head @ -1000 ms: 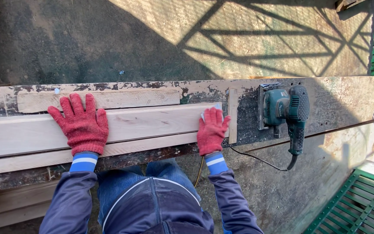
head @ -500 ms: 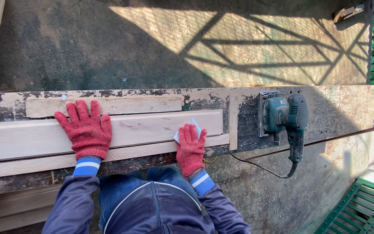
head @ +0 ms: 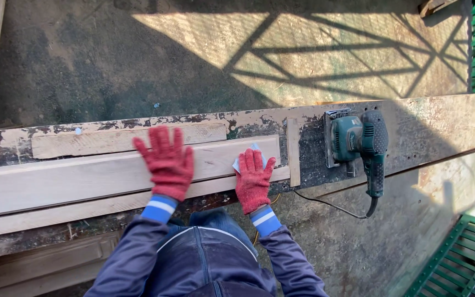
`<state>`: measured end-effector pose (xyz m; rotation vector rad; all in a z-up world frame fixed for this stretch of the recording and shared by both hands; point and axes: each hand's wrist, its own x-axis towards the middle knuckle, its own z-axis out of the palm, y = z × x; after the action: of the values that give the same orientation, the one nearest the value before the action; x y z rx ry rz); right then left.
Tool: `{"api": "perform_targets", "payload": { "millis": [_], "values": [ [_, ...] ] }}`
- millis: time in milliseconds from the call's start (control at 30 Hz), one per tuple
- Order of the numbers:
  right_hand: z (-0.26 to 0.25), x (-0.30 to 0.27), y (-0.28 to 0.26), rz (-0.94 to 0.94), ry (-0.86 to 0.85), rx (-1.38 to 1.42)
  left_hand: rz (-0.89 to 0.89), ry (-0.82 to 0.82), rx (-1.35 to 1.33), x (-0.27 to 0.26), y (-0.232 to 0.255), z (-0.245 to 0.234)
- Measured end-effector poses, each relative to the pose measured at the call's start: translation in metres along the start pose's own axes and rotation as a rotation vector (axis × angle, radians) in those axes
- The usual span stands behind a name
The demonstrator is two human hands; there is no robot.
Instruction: Sanding a wooden board using an electric sander and hand sandpaper.
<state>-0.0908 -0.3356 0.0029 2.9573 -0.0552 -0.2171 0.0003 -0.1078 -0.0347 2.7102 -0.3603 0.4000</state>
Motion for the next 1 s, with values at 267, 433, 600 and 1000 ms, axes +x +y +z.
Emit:
{"api": "perform_targets", "payload": {
  "millis": [267, 433, 600, 1000],
  "values": [
    [-0.007, 0.014, 0.014, -0.103, -0.015, 0.027, -0.051, -0.592, 0.077, 0.048, 0.048, -0.017],
    [-0.003, 0.011, 0.018, -0.155, 0.029, 0.067, -0.037, -0.637, 0.104, 0.050, 0.049, -0.020],
    [0.010, 0.009, 0.028, -0.201, 0.044, 0.051, -0.042, -0.617, 0.086, 0.048, 0.048, -0.015],
    [0.008, 0.025, 0.033, -0.294, 0.124, 0.053, -0.033, -0.595, 0.076, 0.048, 0.048, -0.016]
  ]
}}
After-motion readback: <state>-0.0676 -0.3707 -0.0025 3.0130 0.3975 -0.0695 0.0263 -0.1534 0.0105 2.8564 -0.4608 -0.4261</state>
